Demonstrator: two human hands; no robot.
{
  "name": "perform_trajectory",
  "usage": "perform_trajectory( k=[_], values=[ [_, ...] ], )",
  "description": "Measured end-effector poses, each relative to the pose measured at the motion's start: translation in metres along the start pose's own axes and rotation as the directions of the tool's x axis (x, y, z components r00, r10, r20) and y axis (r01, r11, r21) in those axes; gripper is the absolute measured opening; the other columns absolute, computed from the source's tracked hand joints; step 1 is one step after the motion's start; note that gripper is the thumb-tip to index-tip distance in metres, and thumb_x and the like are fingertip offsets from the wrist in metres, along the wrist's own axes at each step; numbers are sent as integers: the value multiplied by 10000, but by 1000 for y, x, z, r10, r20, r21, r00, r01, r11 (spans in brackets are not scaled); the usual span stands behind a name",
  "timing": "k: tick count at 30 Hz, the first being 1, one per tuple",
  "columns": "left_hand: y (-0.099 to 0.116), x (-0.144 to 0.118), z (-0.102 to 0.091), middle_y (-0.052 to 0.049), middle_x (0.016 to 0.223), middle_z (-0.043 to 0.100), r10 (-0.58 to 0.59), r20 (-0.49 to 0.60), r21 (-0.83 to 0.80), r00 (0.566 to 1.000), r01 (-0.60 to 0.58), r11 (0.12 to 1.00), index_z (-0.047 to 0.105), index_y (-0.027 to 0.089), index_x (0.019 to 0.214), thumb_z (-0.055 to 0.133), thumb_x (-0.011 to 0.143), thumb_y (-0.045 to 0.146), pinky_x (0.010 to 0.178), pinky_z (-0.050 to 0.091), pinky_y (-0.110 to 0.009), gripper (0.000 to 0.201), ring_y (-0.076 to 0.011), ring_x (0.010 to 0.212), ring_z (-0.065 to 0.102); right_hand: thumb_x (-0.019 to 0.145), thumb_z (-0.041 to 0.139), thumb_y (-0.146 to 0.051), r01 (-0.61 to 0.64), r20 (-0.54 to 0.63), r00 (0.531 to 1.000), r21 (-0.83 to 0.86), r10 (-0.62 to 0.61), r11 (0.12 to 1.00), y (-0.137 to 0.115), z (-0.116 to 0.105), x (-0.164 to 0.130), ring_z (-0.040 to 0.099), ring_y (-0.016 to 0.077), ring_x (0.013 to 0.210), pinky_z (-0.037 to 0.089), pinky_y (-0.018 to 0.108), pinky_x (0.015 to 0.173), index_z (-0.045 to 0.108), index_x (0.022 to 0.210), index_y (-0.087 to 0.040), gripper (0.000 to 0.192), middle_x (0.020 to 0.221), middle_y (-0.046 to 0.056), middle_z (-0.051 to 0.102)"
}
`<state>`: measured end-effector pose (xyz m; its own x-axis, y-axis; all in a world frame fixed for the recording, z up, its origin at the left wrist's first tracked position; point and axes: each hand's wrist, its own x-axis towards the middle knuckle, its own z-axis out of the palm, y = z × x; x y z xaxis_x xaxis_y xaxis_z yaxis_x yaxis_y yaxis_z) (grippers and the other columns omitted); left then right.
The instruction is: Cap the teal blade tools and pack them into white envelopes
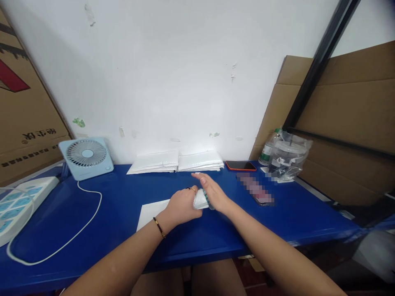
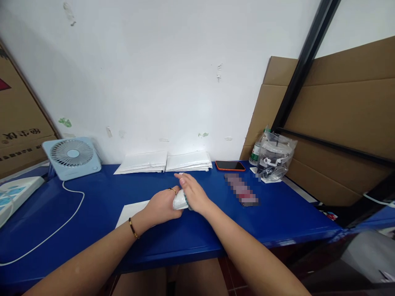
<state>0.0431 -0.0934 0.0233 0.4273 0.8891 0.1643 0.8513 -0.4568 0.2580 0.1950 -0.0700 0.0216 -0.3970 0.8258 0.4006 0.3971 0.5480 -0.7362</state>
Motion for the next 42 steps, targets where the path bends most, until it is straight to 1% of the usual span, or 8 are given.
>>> perform_trajectory(
  k=[4,9,16,21,26,30,32,42],
  values=[
    [-7,0,-1,-102,990,633,112,91,1,989,-113,994,570,178,1036,650,606,451,786,434,-366,515,-291,930,586,935,187,-495,-41,242,969,-45,50,998,3,7,-5,236,193,1344,200,419,1097,251,1413,-244,544,1455,53,303],
    [-21,-16,-8,-176,1452,254,120,123,-13,985,-120,993,176,187,1417,645,442,731,1040,188,-531,1211,-375,1320,221,908,372,-408,-166,50,983,-169,177,971,28,-23,-4,429,213,1203,330,404,1011,412,1319,-204,461,1305,104,471],
    [-24,-43,-12,-68,1444,326,175,228,-35,958,-171,985,285,298,1376,493,793,279,1073,109,-550,619,-277,1349,209,678,420,43,148,391,919,-204,-58,968,31,-47,-13,499,167,1050,419,314,869,544,1190,-231,594,1145,60,546],
    [-45,-49,-24,71,1424,357,256,248,-19,934,-259,966,369,432,1292,328,623,-76,1075,33,-576,841,-195,1373,143,721,612,-156,160,556,828,-107,-75,981,3,-43,-34,563,127,737,455,237,674,646,919,-168,201,840,22,602],
    [-39,-81,-26,-19,1408,375,164,76,-140,983,-153,978,375,334,1302,448,773,105,1101,165,-477,581,-201,1319,286,704,672,-217,264,435,883,-147,-177,953,-12,-31,-49,537,166,912,451,277,771,598,1010,-195,315,1019,55,558],
    [-19,-104,-13,-49,1256,499,120,-46,-131,992,-125,984,594,274,984,675,675,381,1020,335,-437,337,-268,1191,428,791,610,-242,359,464,851,-175,-245,917,-10,-25,-46,501,186,1023,416,316,859,643,872,-198,98,1089,70,541],
    [-11,-108,-6,-40,1151,556,101,-74,-102,992,-109,989,616,261,870,569,781,339,953,394,-409,127,-243,1114,488,826,572,-257,329,483,846,-140,-226,934,-8,-23,-43,529,167,961,430,294,824,631,863,-185,100,1040,64,564],
    [-3,-102,-5,-38,907,586,-296,-276,-421,914,162,892,497,209,699,389,866,327,706,443,-289,231,-171,800,555,885,442,-325,11,287,957,-156,34,988,-19,-10,-35,490,113,630,363,223,569,559,736,-171,245,686,-10,549]
  ],
)
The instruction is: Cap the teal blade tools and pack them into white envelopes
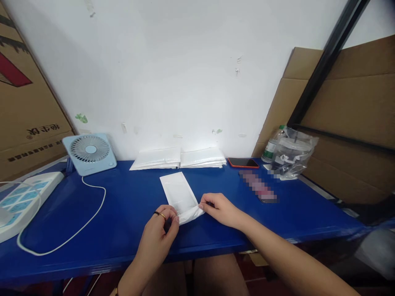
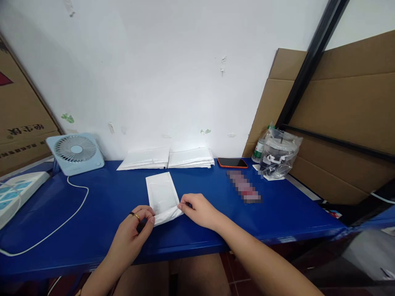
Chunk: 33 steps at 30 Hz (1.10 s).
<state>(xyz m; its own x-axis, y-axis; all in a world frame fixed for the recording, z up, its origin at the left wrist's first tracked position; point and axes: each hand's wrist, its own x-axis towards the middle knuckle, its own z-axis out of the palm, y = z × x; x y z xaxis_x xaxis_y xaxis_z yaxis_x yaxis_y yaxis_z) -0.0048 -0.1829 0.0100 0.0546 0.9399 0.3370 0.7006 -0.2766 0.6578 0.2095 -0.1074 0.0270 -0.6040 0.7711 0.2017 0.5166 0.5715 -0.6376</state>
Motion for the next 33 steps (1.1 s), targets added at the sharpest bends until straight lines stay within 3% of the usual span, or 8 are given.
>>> perform_trajectory(
  k=[4,8,14,18,22,28,30,33],
  values=[
    [2,7,-5,-23,837,605,-51,-21,-3,998,51,999,510,208,709,393,858,365,648,414,-268,246,-160,732,551,873,453,-344,-27,-110,994,36,31,999,-7,-4,2,513,120,679,366,222,588,529,711,-172,248,734,1,569],
    [-7,14,2,20,601,568,-173,76,39,982,170,985,493,206,670,405,832,356,545,362,-244,238,-140,572,522,876,434,-350,-160,4,987,39,160,986,1,5,11,521,114,576,347,216,539,502,701,-176,255,602,-21,560],
    [-20,24,9,39,529,580,-235,123,27,964,233,972,423,205,593,447,752,243,533,371,-228,165,-126,530,560,840,505,-305,-123,-38,992,-248,118,961,8,21,19,515,128,614,318,229,540,505,709,-184,178,674,-6,582],
    [-27,35,9,61,476,546,-324,247,-118,913,360,925,394,205,606,463,706,196,478,395,-201,122,-123,495,598,850,502,-276,92,-129,974,-514,-183,853,-6,22,9,531,195,862,368,318,730,548,892,-186,110,943,64,612],
    [-32,45,8,58,443,547,-356,386,-253,851,469,846,382,203,627,485,676,170,443,415,-192,119,-122,457,587,900,416,-321,414,79,870,-654,-487,633,-16,32,-1,510,231,943,365,379,792,563,1029,-182,239,1015,101,608],
    [-28,48,1,62,479,507,-340,545,-516,766,627,584,411,175,658,552,704,206,430,377,-144,152,-66,433,525,895,377,-102,388,23,805,-776,-592,498,-14,41,3,575,186,888,423,313,708,580,1053,-159,264,921,84,656],
    [-23,46,-2,56,525,502,-302,559,-604,772,629,490,438,171,704,575,730,273,434,377,-148,173,-65,451,522,881,419,-104,363,-62,758,-787,-649,499,-12,35,6,595,180,883,443,294,695,592,1029,-153,233,903,75,667],
    [-21,46,-7,34,648,510,-225,491,-752,841,540,379,466,175,755,530,788,413,460,390,-176,249,-68,505,513,852,479,-108,310,-226,701,-758,-677,574,-11,21,10,611,182,880,473,284,702,598,1018,-149,209,923,79,670]
  ],
)
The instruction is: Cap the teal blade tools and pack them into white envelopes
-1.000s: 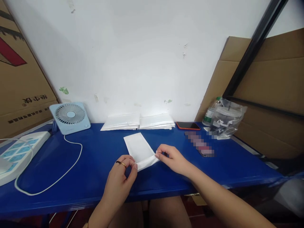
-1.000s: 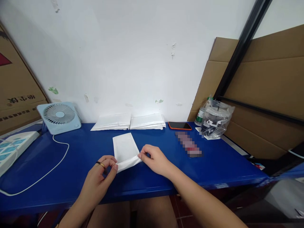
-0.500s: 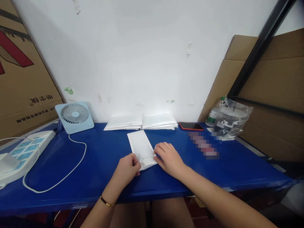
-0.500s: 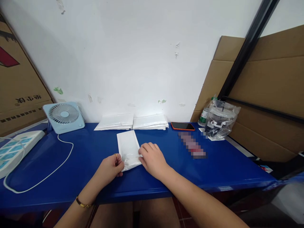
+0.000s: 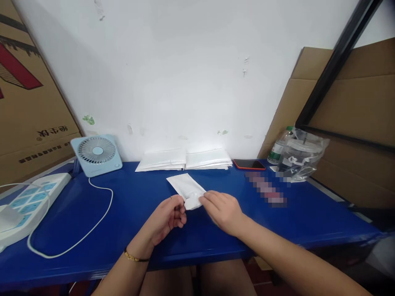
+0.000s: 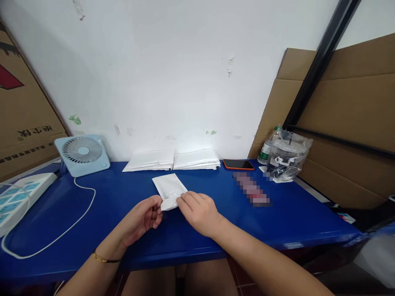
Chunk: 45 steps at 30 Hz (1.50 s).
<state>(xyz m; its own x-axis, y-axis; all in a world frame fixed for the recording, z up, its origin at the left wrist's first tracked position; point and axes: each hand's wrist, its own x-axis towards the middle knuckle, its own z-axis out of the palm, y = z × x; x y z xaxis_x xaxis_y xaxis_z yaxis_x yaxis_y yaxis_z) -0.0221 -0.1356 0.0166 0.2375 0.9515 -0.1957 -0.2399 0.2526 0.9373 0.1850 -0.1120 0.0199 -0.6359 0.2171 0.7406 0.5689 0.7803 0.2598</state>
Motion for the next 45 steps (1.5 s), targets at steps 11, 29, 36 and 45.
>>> perform_trajectory(
  k=[11,29,36,45],
  values=[
    [26,52,-57,-82,1346,399,279,-475,184,835,-216,959,327,306,1297,642,722,374,865,430,-341,659,-219,1177,438,754,625,-368,-651,203,553,710,808,268,51,13,39,610,179,721,488,281,620,634,929,-152,279,804,64,664],
    [60,158,-154,-128,1253,478,818,-388,912,425,306,274,585,239,1143,409,840,362,919,333,-493,372,-329,1175,403,864,464,-349,-553,186,827,97,531,828,103,194,122,423,257,1098,329,406,944,608,1072,-223,283,1137,114,514],
    [59,154,-149,-21,1353,455,818,-76,971,571,228,-70,523,323,1229,306,897,412,1010,196,-465,407,-264,1326,205,948,260,-354,-450,335,852,72,403,890,85,217,123,490,206,1039,366,339,936,501,1251,-198,418,1066,97,569],
    [57,153,-149,-55,1332,478,794,-136,963,593,268,-35,546,326,1208,308,891,419,975,216,-523,407,-298,1332,171,643,616,-217,-370,677,689,22,258,929,164,109,85,308,288,1294,221,449,1064,326,1382,-178,796,1406,121,368]
  ],
)
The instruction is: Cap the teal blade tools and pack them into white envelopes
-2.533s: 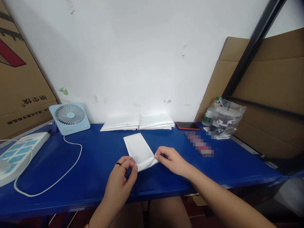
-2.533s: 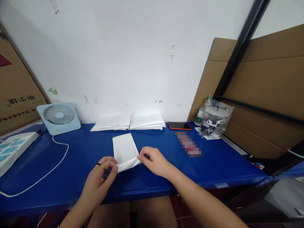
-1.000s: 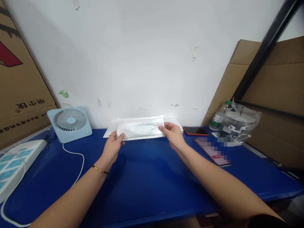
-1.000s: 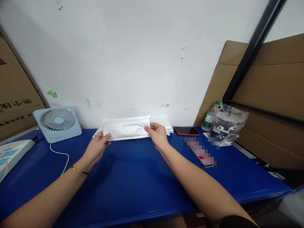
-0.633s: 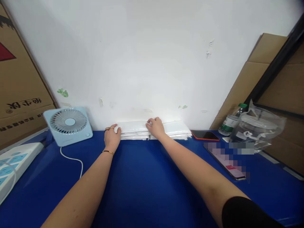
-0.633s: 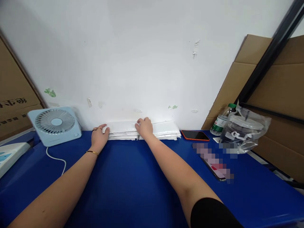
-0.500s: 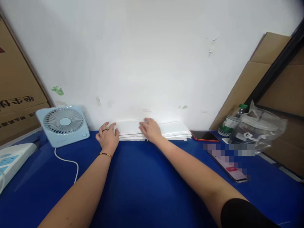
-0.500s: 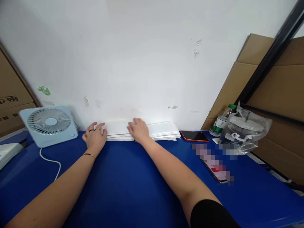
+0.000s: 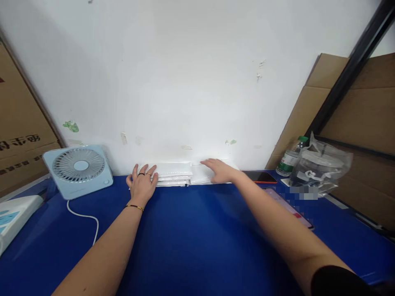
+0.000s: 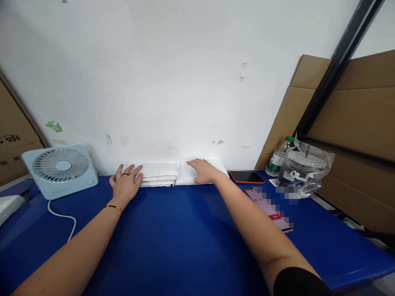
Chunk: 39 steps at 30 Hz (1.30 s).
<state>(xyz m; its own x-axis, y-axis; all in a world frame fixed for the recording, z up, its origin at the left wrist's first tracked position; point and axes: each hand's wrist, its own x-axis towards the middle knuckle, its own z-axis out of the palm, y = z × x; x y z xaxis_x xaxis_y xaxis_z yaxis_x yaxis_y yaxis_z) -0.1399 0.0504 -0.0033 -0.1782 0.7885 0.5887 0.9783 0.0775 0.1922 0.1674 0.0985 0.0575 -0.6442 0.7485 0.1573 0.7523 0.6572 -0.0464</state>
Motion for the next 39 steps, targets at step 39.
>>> perform_trajectory(
  k=[39],
  values=[
    [120,-86,-60,-72,985,586,539,371,-373,756,-411,832,563,212,999,564,660,370,753,424,-333,375,-237,848,586,676,697,-405,-125,53,969,948,241,293,2,43,-126,535,126,699,434,276,696,532,1155,-210,543,743,-30,525]
  ],
)
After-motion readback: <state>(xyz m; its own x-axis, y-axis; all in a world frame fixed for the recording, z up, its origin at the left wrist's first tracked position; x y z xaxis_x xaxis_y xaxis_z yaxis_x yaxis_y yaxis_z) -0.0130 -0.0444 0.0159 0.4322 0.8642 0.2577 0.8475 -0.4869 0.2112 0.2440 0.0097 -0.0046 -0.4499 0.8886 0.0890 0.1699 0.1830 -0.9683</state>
